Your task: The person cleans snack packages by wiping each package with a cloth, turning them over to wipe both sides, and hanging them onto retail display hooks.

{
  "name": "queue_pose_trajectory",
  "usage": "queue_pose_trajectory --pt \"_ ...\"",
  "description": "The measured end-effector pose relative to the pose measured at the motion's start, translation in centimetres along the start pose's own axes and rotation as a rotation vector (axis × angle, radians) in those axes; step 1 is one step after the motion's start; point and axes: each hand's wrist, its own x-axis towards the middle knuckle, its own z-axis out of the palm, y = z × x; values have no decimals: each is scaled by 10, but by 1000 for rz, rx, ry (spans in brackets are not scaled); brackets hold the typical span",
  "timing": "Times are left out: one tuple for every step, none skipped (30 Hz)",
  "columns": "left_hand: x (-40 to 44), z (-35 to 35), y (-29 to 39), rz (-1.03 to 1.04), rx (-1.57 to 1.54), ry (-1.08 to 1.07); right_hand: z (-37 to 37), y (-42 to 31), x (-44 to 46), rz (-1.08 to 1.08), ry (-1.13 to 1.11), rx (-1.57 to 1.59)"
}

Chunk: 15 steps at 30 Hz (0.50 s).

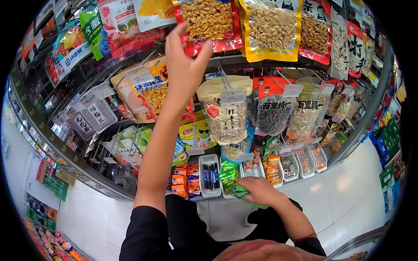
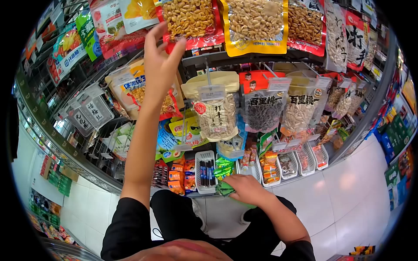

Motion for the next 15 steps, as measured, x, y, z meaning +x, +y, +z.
queue_pose_trajectory --pt "9 7 -9 -1 54 69 0 -1 -2 8 6 -9" --pt "14 12 -14 -18 128 60 0 0 -2 16 -3 -7" --pt "19 17 -16 -34 200 53 2 2 -2 16 22 9" --pt "22 21 -18 -52 271 48 4 3 -2 16 45 21" --pt "21 24 -19 -66 292 89 5 4 -3 17 68 34" --pt "21 27 -20 -75 313 127 3 5 -3 49 25 35" --pt "21 30 -21 -80 332 162 3 5 -4 59 22 39" --pt "23 30 -22 -84 369 183 2 5 -5 66 23 42" --pt "25 32 -27 -108 333 169 3 5 -5 74 25 48" --pt "28 33 -32 -131 297 155 3 5 -5 76 29 47" --pt "30 34 -37 -157 263 141 3 5 -5 78 28 46" --pt "31 32 -35 -162 275 121 3 5 -6 79 26 46" --pt "33 31 -34 -174 259 115 3 5 -6 73 29 45" --pt "35 30 -35 -183 244 110 3 5 -5 64 33 43" --pt "37 30 -37 -193 229 104 3 5 -4 56 37 43"
